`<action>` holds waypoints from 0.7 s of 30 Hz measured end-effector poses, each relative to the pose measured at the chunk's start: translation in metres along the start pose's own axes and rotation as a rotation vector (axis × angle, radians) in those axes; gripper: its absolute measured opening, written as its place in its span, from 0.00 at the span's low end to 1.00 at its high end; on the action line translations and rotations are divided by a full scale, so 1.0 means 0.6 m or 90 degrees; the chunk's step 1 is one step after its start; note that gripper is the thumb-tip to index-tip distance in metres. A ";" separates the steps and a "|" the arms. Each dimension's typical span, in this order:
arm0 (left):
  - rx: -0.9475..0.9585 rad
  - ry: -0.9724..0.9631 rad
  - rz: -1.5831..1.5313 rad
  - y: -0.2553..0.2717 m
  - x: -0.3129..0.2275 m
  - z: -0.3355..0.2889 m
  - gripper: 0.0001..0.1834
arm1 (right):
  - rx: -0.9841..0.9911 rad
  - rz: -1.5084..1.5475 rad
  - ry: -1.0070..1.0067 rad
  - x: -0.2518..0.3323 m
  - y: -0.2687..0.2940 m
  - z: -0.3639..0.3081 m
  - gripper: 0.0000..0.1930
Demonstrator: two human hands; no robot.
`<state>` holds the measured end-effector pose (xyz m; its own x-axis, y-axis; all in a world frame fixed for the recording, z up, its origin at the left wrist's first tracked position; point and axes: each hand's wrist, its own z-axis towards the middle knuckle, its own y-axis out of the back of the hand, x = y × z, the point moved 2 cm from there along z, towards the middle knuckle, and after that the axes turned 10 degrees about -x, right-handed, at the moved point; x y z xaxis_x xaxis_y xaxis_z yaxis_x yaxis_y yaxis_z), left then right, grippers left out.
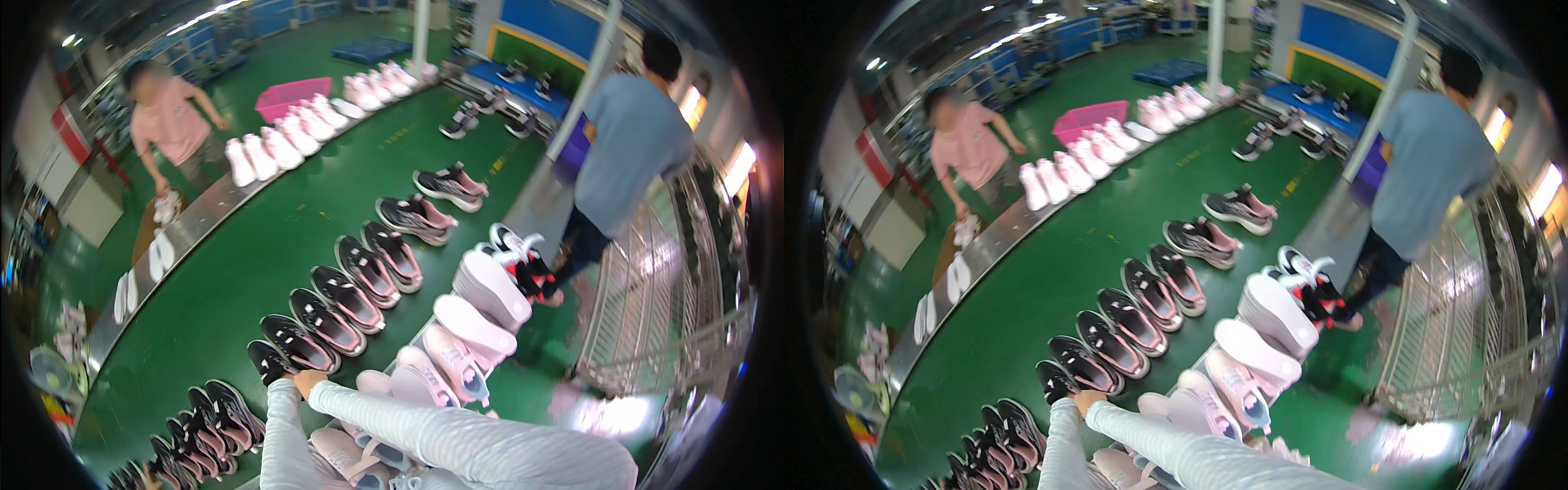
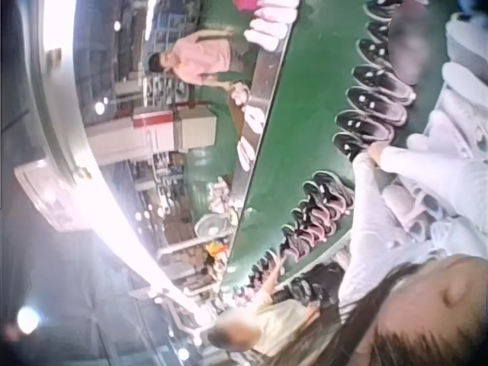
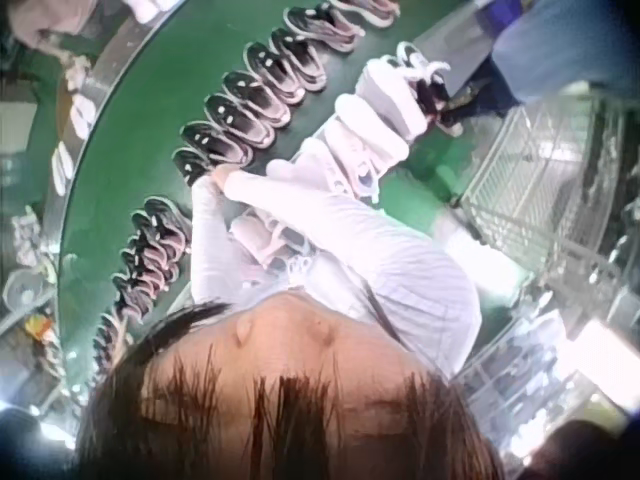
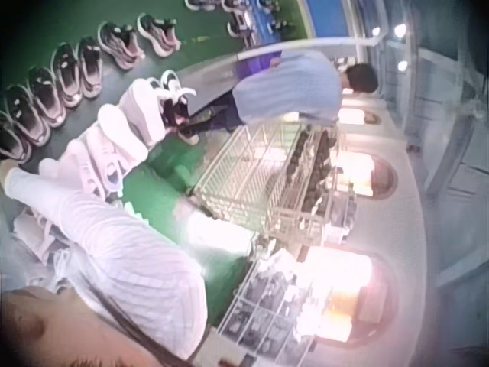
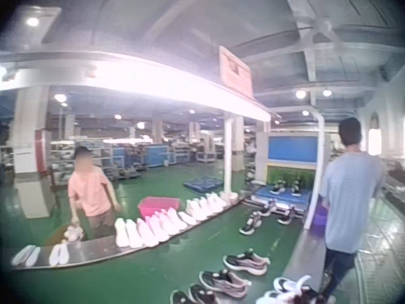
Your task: The person inserts pink insoles into black and pink sneakers on a factory assembly line. They repeatedly pick up insoles, place them into shoes, and adjust the shoes on the table while other workers handle nearby items.
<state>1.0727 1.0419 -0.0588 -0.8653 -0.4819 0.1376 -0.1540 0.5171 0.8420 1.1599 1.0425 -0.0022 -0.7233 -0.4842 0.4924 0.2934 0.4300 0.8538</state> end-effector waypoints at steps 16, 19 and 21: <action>-0.252 -0.069 -0.140 0.002 0.037 -0.088 0.10 | -0.334 0.155 -0.171 -0.318 0.471 -0.125 0.15; -0.228 0.076 -0.912 -0.058 0.110 -0.044 0.13 | -0.390 -0.083 -0.271 -0.493 0.456 -0.219 0.26; -0.112 0.303 -1.527 -0.080 0.110 -0.032 0.18 | -0.222 -0.184 -0.414 -0.560 0.419 -0.273 0.34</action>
<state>1.0322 0.9717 -0.0799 0.7586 0.0332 -0.6507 -0.2266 -0.9229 -0.3113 1.5789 1.1887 0.0750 -0.9893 0.0480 0.1375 0.1393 0.0386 0.9895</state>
